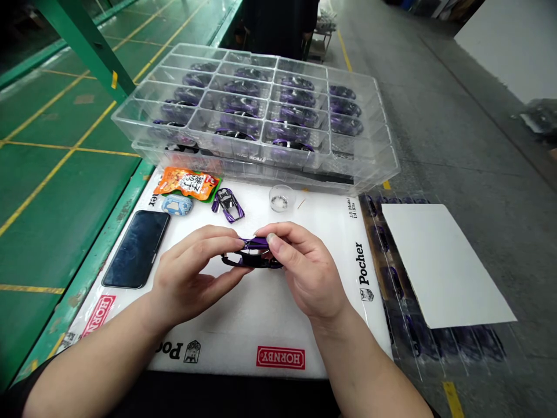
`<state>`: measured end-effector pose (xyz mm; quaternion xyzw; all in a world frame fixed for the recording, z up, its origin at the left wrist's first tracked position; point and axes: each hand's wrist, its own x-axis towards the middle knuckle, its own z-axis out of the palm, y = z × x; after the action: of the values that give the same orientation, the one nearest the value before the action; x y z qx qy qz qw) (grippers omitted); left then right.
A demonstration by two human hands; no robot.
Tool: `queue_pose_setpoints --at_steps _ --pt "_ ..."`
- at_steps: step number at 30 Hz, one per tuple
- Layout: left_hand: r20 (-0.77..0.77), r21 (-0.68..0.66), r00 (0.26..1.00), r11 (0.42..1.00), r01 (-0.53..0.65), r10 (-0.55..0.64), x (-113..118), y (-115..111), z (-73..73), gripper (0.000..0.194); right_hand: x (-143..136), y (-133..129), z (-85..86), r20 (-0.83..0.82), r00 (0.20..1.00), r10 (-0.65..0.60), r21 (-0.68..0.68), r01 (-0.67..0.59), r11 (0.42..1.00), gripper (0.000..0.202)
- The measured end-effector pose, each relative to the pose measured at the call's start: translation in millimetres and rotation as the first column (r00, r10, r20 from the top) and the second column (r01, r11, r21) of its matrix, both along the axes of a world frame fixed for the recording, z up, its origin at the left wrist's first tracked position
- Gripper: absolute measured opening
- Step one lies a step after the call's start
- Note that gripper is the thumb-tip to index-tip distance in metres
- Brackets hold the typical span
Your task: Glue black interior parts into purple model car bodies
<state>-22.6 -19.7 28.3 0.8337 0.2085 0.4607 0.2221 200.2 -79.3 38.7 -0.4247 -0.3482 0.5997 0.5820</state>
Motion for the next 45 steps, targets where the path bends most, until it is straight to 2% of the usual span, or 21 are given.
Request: queue_pose_setpoints --at_steps 7,32,45 --pt "-0.008 -0.003 1.000 1.000 -0.005 0.005 -0.2 -0.1 -3.2 0.042 0.0 -1.5 -0.6 -0.017 1.000 -0.001 -0.042 0.001 0.999 0.022" --pt "0.008 -0.013 1.000 1.000 0.017 -0.017 0.3 1.3 -4.1 0.043 0.3 -1.4 0.2 -0.066 0.998 0.025 -0.021 -0.026 0.999 0.015" --pt "-0.047 -0.020 0.999 1.000 0.004 -0.004 -1.9 -0.3 -2.7 0.042 1.8 -1.2 -4.7 0.081 0.997 -0.006 0.049 0.002 0.999 0.018"
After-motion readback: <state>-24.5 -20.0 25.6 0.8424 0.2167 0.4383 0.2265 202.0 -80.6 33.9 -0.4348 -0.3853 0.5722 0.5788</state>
